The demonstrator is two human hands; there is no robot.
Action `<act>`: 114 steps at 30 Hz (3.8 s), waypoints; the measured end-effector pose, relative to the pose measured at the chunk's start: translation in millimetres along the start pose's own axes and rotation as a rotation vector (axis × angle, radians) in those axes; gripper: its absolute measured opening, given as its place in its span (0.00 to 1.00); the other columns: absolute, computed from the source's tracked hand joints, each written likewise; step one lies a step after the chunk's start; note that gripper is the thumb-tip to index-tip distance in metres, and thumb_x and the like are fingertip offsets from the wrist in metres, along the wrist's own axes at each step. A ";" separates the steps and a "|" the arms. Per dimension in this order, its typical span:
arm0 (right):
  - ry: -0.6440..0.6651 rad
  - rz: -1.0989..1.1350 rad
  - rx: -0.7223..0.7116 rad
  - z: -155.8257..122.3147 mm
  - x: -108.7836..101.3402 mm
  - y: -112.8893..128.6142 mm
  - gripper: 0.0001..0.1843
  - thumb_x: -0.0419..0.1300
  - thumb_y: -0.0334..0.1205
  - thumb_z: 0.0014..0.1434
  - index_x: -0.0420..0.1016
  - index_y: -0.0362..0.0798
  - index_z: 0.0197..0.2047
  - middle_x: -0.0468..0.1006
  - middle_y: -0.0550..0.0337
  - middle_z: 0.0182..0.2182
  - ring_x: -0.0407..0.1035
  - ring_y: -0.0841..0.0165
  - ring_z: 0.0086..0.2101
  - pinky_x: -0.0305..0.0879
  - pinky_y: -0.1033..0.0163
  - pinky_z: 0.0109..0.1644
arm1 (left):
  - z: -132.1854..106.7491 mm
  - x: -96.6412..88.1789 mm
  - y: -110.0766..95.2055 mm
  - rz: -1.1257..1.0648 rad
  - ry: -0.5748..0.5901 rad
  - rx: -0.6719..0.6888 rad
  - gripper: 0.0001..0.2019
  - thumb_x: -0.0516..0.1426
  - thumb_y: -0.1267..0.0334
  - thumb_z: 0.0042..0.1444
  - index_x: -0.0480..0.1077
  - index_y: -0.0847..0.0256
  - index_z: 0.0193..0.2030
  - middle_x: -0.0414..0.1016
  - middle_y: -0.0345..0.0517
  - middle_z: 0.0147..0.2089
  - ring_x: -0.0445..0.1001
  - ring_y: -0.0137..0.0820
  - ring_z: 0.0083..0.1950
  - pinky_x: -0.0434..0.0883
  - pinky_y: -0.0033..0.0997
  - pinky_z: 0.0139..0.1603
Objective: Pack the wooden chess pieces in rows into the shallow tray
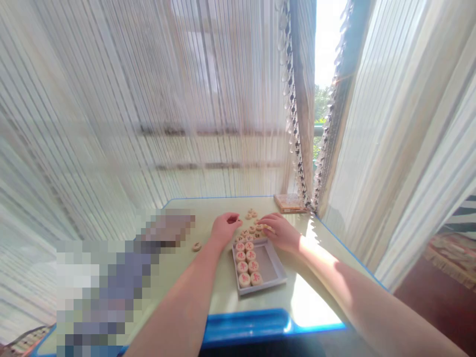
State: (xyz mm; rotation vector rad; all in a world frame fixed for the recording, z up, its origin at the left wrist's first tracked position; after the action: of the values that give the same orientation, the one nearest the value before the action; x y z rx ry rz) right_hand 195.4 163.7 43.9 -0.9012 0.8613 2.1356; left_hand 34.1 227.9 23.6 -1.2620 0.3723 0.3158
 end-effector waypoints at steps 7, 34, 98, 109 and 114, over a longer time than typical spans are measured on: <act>-0.125 0.101 -0.074 -1.4 -12.8 13.1 0.17 0.57 0.38 0.55 0.70 0.51 0.49 0.75 0.56 0.42 0.63 0.64 0.45 0.62 0.55 0.51 | -15.0 12.6 -28.4 -0.250 0.181 0.029 0.13 0.62 0.63 0.42 0.74 0.64 0.37 0.77 0.46 0.36 0.73 0.32 0.39 0.69 0.32 0.44; -0.201 0.123 -0.234 -10.3 -25.0 32.4 0.13 0.56 0.38 0.56 0.72 0.50 0.45 0.76 0.54 0.38 0.68 0.65 0.40 0.68 0.58 0.43 | -39.0 24.7 -50.3 -0.336 0.312 0.031 0.13 0.63 0.62 0.42 0.72 0.63 0.36 0.75 0.43 0.35 0.72 0.29 0.37 0.68 0.31 0.42; -0.010 -0.045 0.353 -13.3 -9.8 -75.8 0.11 0.57 0.42 0.53 0.76 0.45 0.34 0.77 0.51 0.31 0.69 0.65 0.31 0.60 0.63 0.34 | -28.7 -30.5 -4.1 0.678 0.033 -0.258 0.17 0.51 0.61 0.53 0.69 0.66 0.47 0.69 0.68 0.50 0.66 0.52 0.54 0.62 0.46 0.49; 0.028 -0.007 0.323 -12.4 -4.9 -68.0 0.11 0.57 0.44 0.52 0.77 0.48 0.35 0.78 0.55 0.30 0.70 0.65 0.31 0.61 0.62 0.33 | -22.3 -30.5 5.3 0.721 0.062 -0.210 0.21 0.55 0.71 0.43 0.69 0.61 0.48 0.73 0.58 0.48 0.69 0.46 0.51 0.64 0.37 0.47; 0.049 -0.005 0.328 -13.5 -6.5 -64.0 0.14 0.56 0.45 0.53 0.77 0.45 0.36 0.77 0.51 0.33 0.69 0.64 0.32 0.60 0.62 0.35 | -24.4 -24.7 4.7 0.730 0.125 -0.134 0.13 0.55 0.70 0.46 0.72 0.61 0.40 0.75 0.53 0.44 0.72 0.39 0.47 0.65 0.31 0.45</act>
State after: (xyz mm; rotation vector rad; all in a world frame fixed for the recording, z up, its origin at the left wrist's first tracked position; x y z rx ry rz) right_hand 252.4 187.8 21.7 -0.7857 1.1910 1.8995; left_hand 7.5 205.1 24.2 -1.2428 0.9324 0.8943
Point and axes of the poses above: each hand's wrist, its own z-axis towards the middle knuckle, its own x-axis out of the palm, y = z × x, the point moved 9 cm from there along z, towards the middle knuckle
